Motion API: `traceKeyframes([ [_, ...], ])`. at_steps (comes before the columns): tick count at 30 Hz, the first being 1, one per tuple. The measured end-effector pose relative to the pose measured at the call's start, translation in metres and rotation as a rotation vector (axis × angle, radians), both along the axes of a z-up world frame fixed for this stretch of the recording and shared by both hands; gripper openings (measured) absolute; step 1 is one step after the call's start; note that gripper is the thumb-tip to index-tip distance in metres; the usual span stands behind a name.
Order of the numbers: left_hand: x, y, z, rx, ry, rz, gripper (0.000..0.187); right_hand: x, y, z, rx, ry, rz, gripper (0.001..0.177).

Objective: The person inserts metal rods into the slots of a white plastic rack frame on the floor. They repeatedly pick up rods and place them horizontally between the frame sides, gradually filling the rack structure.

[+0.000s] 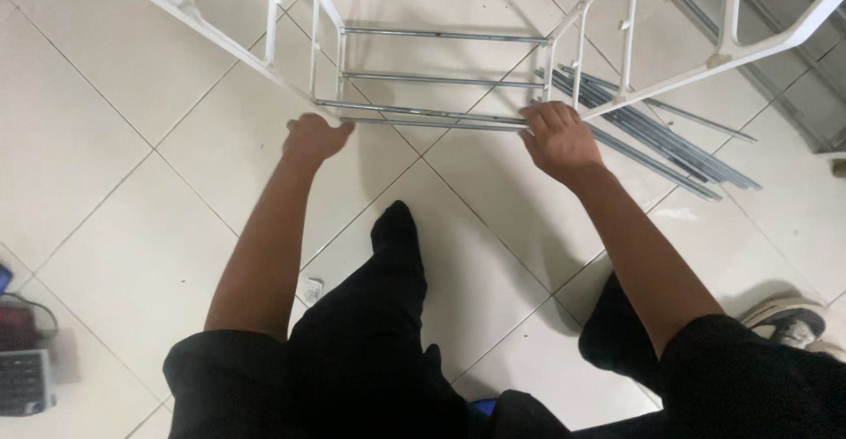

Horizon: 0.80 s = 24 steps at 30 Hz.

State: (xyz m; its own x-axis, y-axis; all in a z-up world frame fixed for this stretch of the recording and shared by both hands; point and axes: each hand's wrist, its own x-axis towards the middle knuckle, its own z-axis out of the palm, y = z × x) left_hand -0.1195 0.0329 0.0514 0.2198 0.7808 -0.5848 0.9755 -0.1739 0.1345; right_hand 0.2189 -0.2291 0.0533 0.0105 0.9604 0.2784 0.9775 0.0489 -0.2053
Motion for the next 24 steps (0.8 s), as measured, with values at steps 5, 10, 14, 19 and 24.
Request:
traceKeyframes([
  [5,0.059,-0.041,0.034,-0.174,0.226,-0.451,0.073,0.009,-0.056,-0.016,0.167,-0.056,-0.034,0.026],
  [10,0.143,-0.104,0.044,0.294,-0.152,-1.043,0.044,0.013,-0.068,-0.022,0.167,0.402,-0.433,0.046],
  [14,0.211,-0.133,0.023,0.409,-0.32,-1.146,0.047,0.024,-0.051,-0.019,0.101,0.525,-0.31,0.049],
  [19,0.265,-0.163,-0.01,0.222,-0.499,-0.965,0.052,0.03,-0.041,-0.015,-0.021,0.691,-0.445,0.02],
  [24,0.256,-0.179,-0.02,0.236,-0.503,-0.944,0.035,0.026,-0.05,-0.005,0.026,0.644,-0.489,0.02],
])
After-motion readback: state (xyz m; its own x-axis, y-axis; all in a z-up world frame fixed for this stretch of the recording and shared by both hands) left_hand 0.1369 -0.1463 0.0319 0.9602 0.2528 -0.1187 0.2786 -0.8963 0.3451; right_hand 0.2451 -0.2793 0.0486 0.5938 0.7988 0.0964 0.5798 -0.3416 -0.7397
